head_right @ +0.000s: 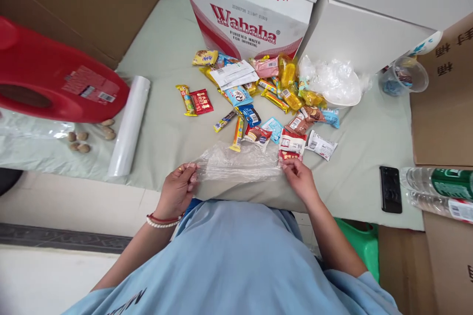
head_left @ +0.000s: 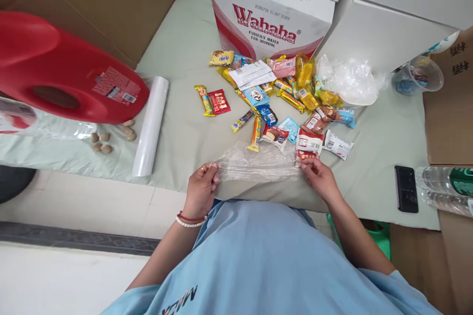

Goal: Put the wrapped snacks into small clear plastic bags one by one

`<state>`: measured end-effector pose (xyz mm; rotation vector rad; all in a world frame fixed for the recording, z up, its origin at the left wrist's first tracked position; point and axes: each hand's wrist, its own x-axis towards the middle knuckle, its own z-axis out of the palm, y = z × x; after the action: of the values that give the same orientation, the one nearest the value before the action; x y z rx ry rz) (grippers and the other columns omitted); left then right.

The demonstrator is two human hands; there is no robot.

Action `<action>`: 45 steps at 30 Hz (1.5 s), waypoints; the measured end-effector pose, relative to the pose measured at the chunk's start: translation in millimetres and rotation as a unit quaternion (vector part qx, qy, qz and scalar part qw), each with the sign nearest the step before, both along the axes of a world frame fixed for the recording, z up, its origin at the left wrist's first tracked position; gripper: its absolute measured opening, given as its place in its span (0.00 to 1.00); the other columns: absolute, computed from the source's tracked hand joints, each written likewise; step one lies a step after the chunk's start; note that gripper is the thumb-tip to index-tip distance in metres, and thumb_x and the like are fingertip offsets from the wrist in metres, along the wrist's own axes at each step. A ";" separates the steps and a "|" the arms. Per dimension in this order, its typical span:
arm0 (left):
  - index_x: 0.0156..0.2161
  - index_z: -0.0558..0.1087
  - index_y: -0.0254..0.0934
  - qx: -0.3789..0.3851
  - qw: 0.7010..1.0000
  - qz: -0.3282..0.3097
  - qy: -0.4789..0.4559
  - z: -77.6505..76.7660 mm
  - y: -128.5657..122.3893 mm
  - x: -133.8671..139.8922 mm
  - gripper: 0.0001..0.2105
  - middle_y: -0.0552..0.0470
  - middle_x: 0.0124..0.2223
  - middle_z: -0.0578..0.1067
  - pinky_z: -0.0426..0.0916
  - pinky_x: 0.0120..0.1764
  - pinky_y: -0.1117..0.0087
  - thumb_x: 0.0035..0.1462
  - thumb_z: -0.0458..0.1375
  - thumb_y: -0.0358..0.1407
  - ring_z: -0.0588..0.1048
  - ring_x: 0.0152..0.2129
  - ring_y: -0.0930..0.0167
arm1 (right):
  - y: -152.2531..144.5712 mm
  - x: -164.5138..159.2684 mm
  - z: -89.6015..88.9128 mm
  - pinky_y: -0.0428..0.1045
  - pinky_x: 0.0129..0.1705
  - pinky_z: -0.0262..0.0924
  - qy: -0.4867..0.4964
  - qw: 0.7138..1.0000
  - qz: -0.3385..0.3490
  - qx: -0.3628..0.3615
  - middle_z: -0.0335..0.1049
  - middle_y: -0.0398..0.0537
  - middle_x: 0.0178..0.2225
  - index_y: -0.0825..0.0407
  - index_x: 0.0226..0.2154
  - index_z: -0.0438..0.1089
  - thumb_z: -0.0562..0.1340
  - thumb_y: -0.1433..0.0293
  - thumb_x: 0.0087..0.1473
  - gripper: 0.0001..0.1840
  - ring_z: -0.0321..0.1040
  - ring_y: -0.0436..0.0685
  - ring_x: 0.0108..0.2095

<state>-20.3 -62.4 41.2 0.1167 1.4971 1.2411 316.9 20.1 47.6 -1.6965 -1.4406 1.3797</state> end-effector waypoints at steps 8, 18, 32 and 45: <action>0.54 0.76 0.35 0.059 0.990 -0.071 -0.103 36.9 3.8 22.5 0.28 0.63 0.19 0.65 0.47 0.20 0.79 0.50 0.73 0.45 0.52 0.14 0.82 | -21.0 -83.3 19.8 0.64 0.57 0.63 -0.067 0.893 0.323 0.305 0.73 0.60 0.54 0.47 0.57 0.73 0.74 0.52 0.53 0.32 0.67 0.70 0.53; 0.46 0.70 0.40 0.082 0.996 -0.030 0.000 32.5 -3.4 27.6 0.22 0.57 0.34 0.74 0.56 0.22 0.75 0.52 0.69 0.48 0.65 0.20 0.79 | -16.4 -118.9 2.3 0.49 0.31 0.60 0.107 0.982 0.143 0.062 0.68 0.43 0.29 0.48 0.35 0.72 0.63 0.57 0.62 0.12 0.63 0.53 0.28; 0.37 0.70 0.40 0.150 0.983 -0.094 -0.053 31.6 4.7 57.2 0.19 0.56 0.34 0.75 0.72 0.36 0.69 0.53 0.70 0.49 0.73 0.30 0.73 | -36.7 -129.9 25.8 0.49 0.32 0.65 0.232 0.958 0.153 -0.066 0.70 0.41 0.24 0.47 0.34 0.79 0.66 0.46 0.57 0.22 0.66 0.52 0.25; 0.41 0.77 0.38 0.097 0.929 -0.344 0.097 23.8 28.8 -63.0 0.24 0.50 0.40 0.78 0.72 0.37 0.68 0.40 0.78 0.45 0.75 0.32 0.71 | 1.1 -69.8 36.9 0.49 0.34 0.72 0.293 0.943 -0.062 -0.143 0.76 0.44 0.33 0.49 0.30 0.74 0.78 0.50 0.40 0.24 0.72 0.54 0.33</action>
<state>-83.4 -33.6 65.0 0.8461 1.3164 0.8057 247.1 21.3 84.5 -1.3291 -0.8151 1.8815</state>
